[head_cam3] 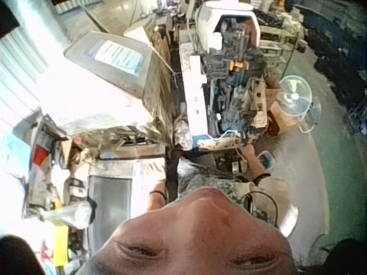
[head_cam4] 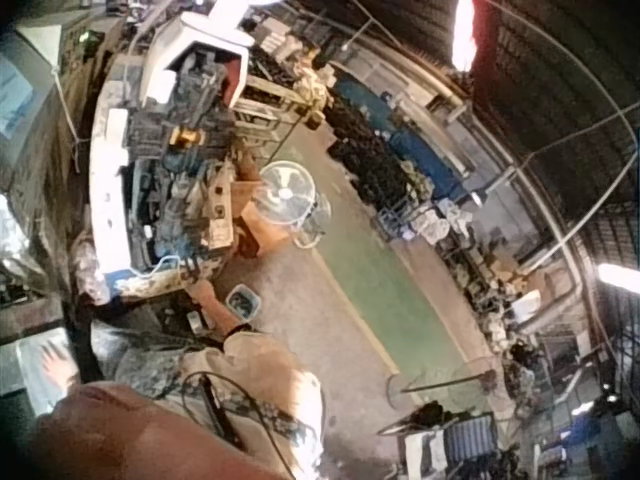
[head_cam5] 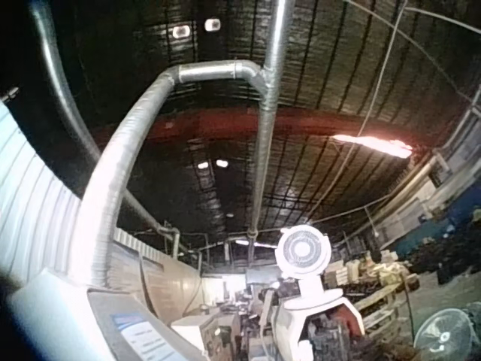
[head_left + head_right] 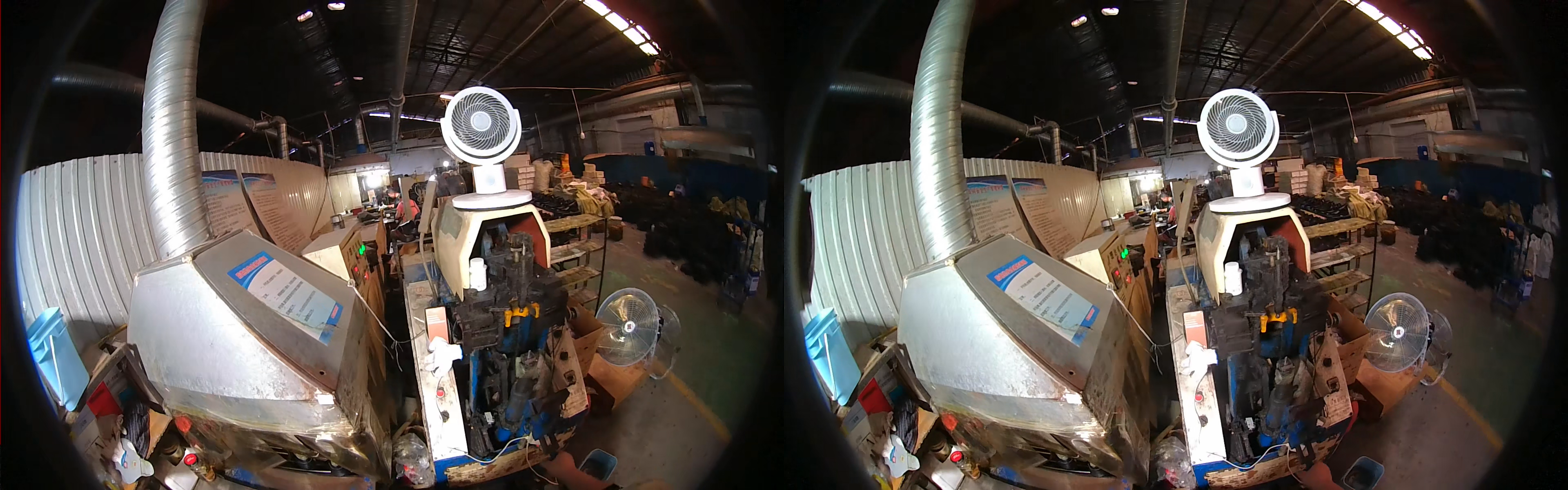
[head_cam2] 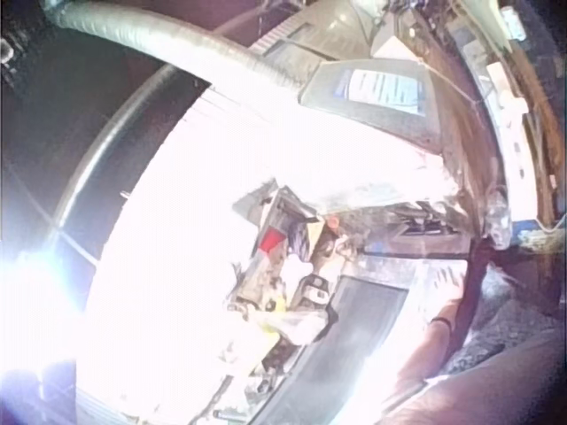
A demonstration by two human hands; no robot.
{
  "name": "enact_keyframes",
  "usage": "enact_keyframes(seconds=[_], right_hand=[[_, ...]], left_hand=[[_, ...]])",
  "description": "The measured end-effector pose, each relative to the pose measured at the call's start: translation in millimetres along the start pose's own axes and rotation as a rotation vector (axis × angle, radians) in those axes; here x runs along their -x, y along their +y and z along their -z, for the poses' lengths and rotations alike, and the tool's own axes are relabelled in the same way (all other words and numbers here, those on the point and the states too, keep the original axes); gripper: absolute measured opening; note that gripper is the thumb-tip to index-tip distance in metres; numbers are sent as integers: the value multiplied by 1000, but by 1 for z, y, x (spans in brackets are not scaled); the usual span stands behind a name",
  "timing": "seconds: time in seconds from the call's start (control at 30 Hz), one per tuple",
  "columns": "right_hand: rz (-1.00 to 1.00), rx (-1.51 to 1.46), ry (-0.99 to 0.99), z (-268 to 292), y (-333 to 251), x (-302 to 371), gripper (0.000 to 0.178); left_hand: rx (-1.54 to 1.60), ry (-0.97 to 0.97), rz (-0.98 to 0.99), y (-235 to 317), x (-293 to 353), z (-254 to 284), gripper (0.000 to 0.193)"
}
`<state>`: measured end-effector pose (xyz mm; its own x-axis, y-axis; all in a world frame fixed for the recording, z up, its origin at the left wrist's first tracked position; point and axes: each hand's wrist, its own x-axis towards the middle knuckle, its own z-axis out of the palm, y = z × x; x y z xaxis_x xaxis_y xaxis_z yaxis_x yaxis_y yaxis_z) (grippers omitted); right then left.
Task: Fitting shoe uppers onto lasts and using a lasting machine to shape and secure the shoe components.
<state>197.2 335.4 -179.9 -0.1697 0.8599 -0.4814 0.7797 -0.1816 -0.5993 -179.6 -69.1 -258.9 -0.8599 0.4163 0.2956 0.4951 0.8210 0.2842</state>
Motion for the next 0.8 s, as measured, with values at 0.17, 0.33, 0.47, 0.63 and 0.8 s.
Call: enact_keyframes(seconds=[0.17, 0.33, 0.47, 0.63, 0.8], right_hand=[[168, 1, 176, -12, 7, -2, 54], [112, -40, 63, -15, 0, 8, 41], [251, -21, 240, -17, 3, 15, 40], [240, -90, 156, -12, 1, 18, 39], [142, -12, 164, -11, -6, 23, 43]], left_hand=[[-97, 7, -7, -7, 4, -4, 66], [-385, 17, 2, -5, 1, -7, 56], [-334, 236, -57, -16, 5, -26, 53], [-292, 359, -110, -18, 6, -29, 53], [18, 34, -5, -11, 2, -12, 68]])
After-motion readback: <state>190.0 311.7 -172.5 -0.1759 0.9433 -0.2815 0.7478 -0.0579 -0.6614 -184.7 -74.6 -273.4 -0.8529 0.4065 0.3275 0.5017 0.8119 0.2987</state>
